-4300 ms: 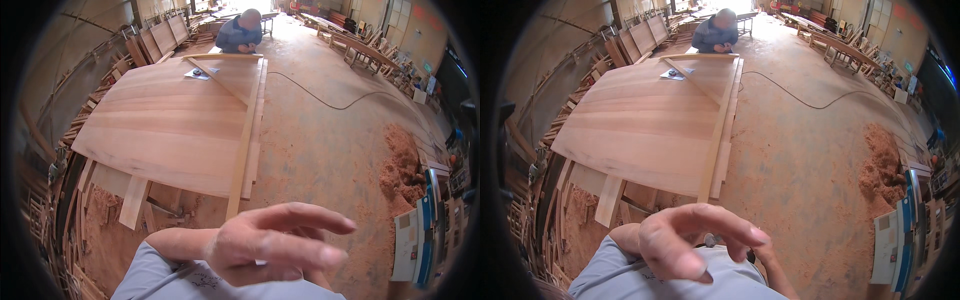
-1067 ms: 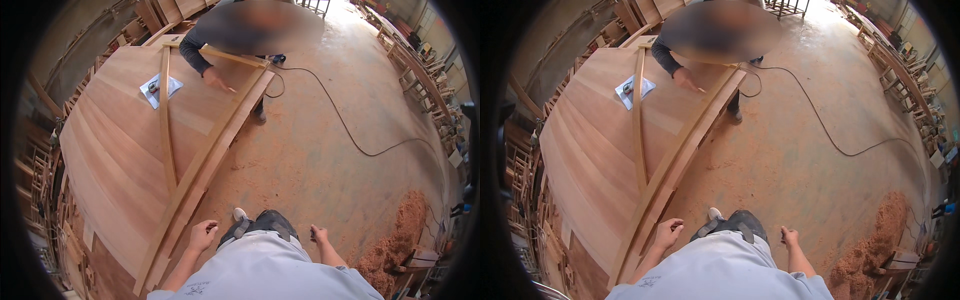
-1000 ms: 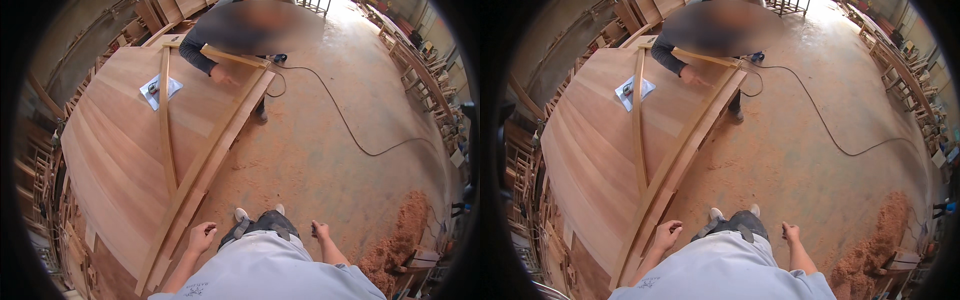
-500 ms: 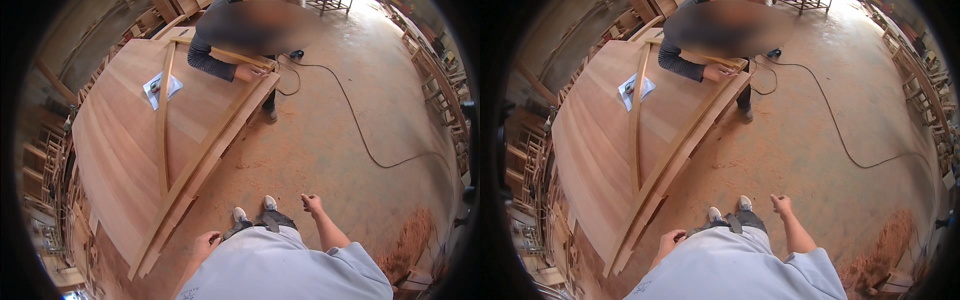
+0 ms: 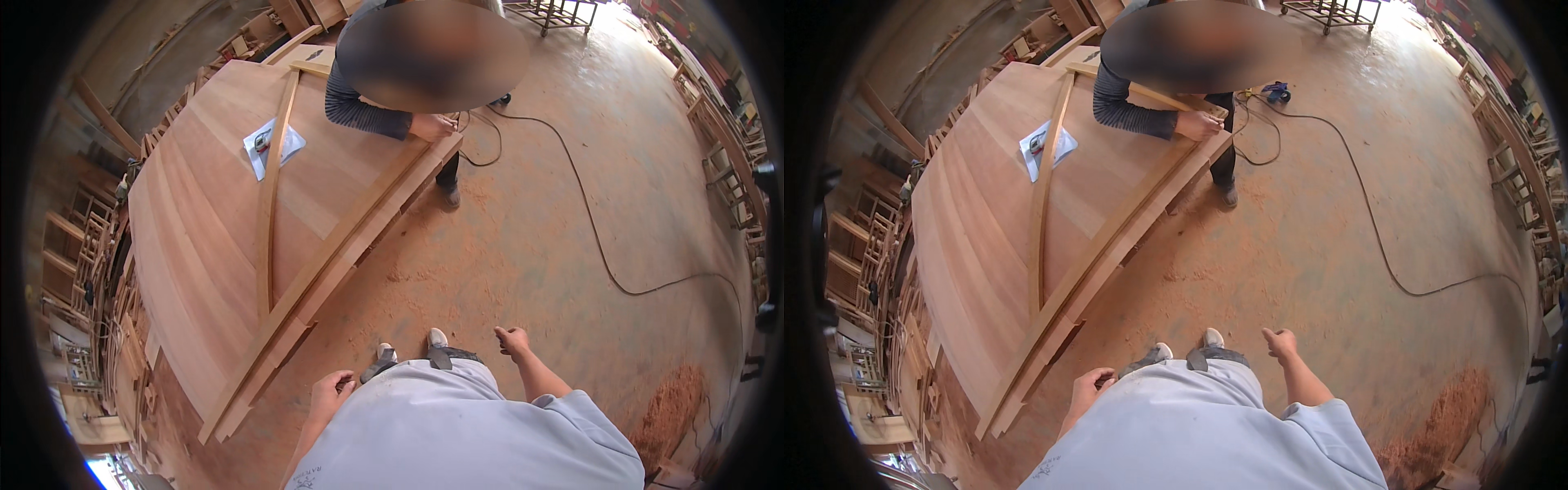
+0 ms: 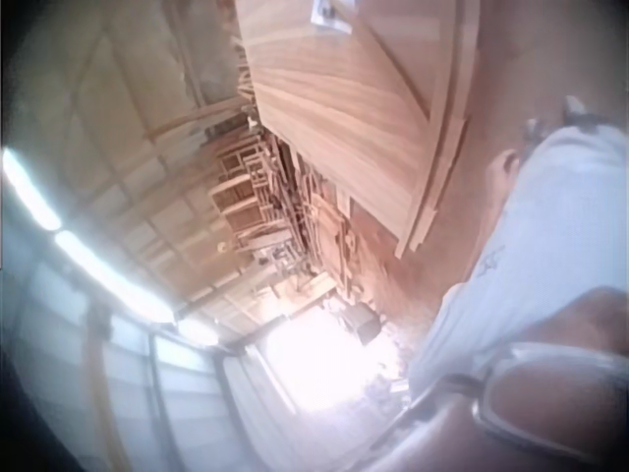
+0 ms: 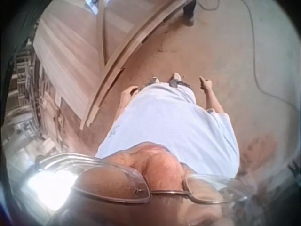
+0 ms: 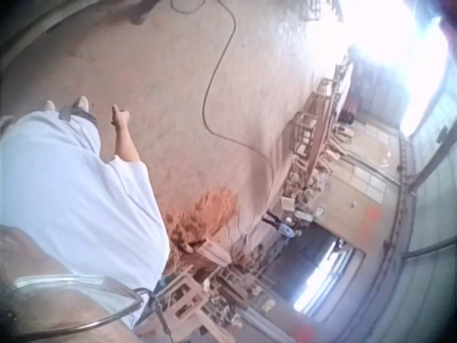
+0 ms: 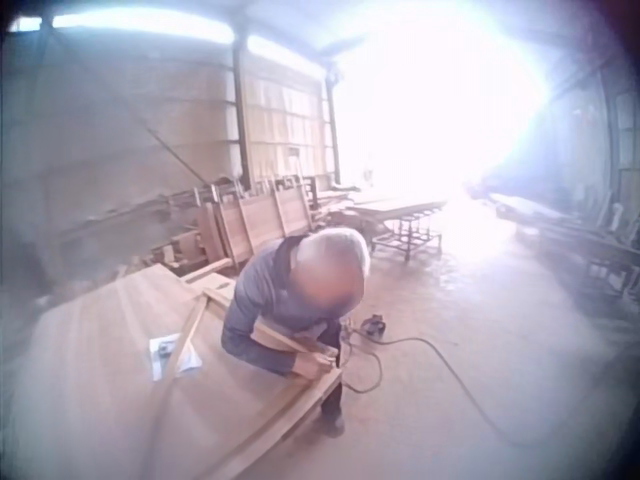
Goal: The person measures a large sheet of plywood using a flexible metal ruler and a pencil, marking measurements along the edges. They also handle printed papers and a wooden frame, positioning the frame on the plywood.
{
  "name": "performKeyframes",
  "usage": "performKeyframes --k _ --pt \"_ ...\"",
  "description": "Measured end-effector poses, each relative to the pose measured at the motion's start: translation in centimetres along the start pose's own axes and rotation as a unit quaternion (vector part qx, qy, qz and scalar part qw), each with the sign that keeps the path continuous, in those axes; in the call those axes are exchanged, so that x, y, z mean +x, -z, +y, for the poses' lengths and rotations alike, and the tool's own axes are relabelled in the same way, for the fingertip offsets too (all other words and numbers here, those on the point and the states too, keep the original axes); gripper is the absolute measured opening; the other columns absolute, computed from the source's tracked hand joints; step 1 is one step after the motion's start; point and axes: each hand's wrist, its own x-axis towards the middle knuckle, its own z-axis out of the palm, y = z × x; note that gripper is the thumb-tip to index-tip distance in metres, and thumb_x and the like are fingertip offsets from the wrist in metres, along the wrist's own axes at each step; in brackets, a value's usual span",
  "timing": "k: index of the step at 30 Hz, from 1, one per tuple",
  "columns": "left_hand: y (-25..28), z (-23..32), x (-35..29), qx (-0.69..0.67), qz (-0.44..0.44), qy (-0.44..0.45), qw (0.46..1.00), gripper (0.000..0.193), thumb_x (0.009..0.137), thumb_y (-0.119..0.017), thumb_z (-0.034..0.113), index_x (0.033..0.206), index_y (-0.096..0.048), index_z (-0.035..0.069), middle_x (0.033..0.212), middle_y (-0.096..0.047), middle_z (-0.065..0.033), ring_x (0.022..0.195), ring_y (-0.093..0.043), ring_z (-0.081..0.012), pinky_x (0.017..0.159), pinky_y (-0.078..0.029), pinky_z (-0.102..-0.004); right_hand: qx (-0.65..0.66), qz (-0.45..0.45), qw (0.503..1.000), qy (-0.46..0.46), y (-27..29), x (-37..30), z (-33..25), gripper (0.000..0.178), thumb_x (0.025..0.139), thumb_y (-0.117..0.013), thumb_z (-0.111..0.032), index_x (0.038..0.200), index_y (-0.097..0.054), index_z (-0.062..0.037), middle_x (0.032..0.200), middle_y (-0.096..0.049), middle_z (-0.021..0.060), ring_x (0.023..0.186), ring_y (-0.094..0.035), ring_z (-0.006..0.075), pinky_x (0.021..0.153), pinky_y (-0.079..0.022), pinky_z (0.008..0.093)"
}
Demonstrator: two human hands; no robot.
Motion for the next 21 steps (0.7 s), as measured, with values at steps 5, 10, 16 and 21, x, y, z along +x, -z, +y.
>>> performKeyframes --k 5,10,16,21 --pt "-0.6 2.0 0.4 -0.001 -0.002 0.006 1.0 0.025 0.091 -0.071 0.006 0.115 -0.072 -0.002 0.101 -0.077 -0.016 0.09 -0.076 -0.022 0.083 -0.059 -0.0329 -0.015 -0.005 0.999 0.028 -0.5 0.7 -2.6 0.045 0.086 -0.079 -0.041 0.091 -0.07 0.0024 0.079 -0.067 0.0083 0.068 -0.066 0.0187 0.061 -0.06 0.0362" --pt "-0.8 1.5 0.3 0.0 0.018 0.018 1.0 0.024 0.091 -0.071 0.004 0.114 -0.072 -0.001 0.1 -0.077 -0.0154 0.09 -0.076 -0.0216 0.083 -0.059 -0.0329 -0.01 -0.013 0.999 0.036 -0.5 0.5 -4.1 0.045 0.086 -0.08 -0.042 0.092 -0.071 0.0024 0.081 -0.069 0.0094 0.07 -0.068 0.0199 0.061 -0.061 0.0364" --pt "-0.9 2.2 0.0 0.002 0.02 0.022 1.0 0.023 0.091 -0.071 0.004 0.113 -0.072 -0.001 0.099 -0.077 -0.014 0.089 -0.076 -0.0207 0.083 -0.059 -0.0326 -0.028 -0.008 0.999 0.02 -0.6 0.9 -2.3 0.037 0.091 -0.077 -0.039 0.082 -0.07 -0.0037 0.075 -0.066 0.0054 0.064 -0.063 0.0168 0.058 -0.058 0.0351" --pt "-1.2 2.8 -0.3 0.001 0.021 0.024 0.999 0.023 0.091 -0.071 0.003 0.113 -0.072 -0.001 0.097 -0.077 -0.0135 0.089 -0.075 -0.0202 0.082 -0.058 -0.0321 -0.032 -0.009 0.999 0.01 -0.4 0.9 -1.4 0.037 0.09 -0.077 -0.039 0.084 -0.071 -0.0031 0.075 -0.066 0.0055 0.064 -0.064 0.0172 0.059 -0.058 0.0354"
